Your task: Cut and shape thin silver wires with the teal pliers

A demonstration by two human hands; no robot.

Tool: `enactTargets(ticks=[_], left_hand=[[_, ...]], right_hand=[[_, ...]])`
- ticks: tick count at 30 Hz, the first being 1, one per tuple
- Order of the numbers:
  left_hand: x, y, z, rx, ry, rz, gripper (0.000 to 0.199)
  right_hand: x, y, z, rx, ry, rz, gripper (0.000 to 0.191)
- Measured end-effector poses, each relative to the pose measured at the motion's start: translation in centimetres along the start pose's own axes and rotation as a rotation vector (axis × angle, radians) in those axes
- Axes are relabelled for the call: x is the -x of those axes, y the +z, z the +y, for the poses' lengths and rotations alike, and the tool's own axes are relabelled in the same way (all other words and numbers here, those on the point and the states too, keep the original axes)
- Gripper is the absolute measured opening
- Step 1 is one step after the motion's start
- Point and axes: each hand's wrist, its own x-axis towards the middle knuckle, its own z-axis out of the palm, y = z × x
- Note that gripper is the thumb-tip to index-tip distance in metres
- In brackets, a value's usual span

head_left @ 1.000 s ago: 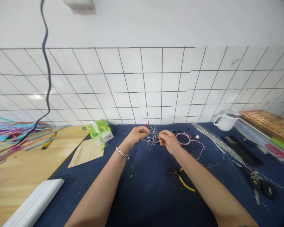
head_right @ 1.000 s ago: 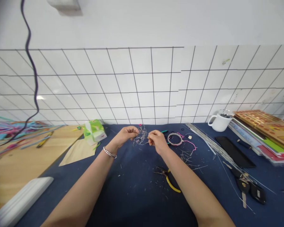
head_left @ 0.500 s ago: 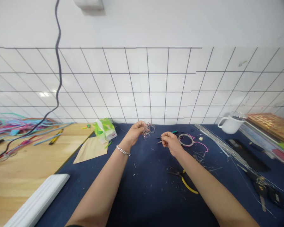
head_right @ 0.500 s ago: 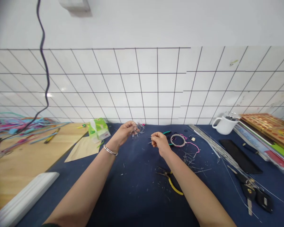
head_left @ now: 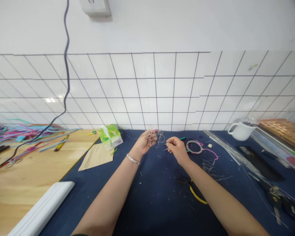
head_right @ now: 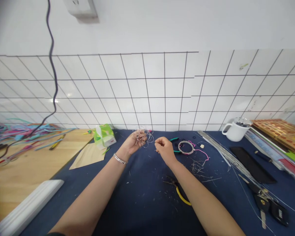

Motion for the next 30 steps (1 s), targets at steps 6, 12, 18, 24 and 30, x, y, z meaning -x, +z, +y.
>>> enactTargets(ticks=[6, 12, 18, 24, 30], left_hand=[[-0.1, 1.4, -3.3, 0.034, -0.042, -0.078, 0.018], [-0.1, 0.8, -2.8, -0.011, -0.044, -0.079, 0.022], [-0.1, -0.2, -1.3, -0.197, -0.010, -0.082, 0.022], [-0.4, -1.1, 0.7, -0.568, 0.119, -0.063, 0.012], [-3.4, -0.8, 7.2, -1.100, 0.208, -0.140, 0.012]], right_hand=[[0.4, 0.5, -0.3, 0.198, -0.121, 0.039, 0.019], [0.2, 0.2, 0.7, 0.295, -0.163, 0.021, 0.004], [-0.3, -0.1, 1.9, 0.360, -0.180, -0.016, 0.009], [-0.4, -0.4, 3.4, 0.538, -0.202, -0.080, 0.013], [0.6, 0.1, 4.6, 0.795, -0.258, -0.275, 0.013]])
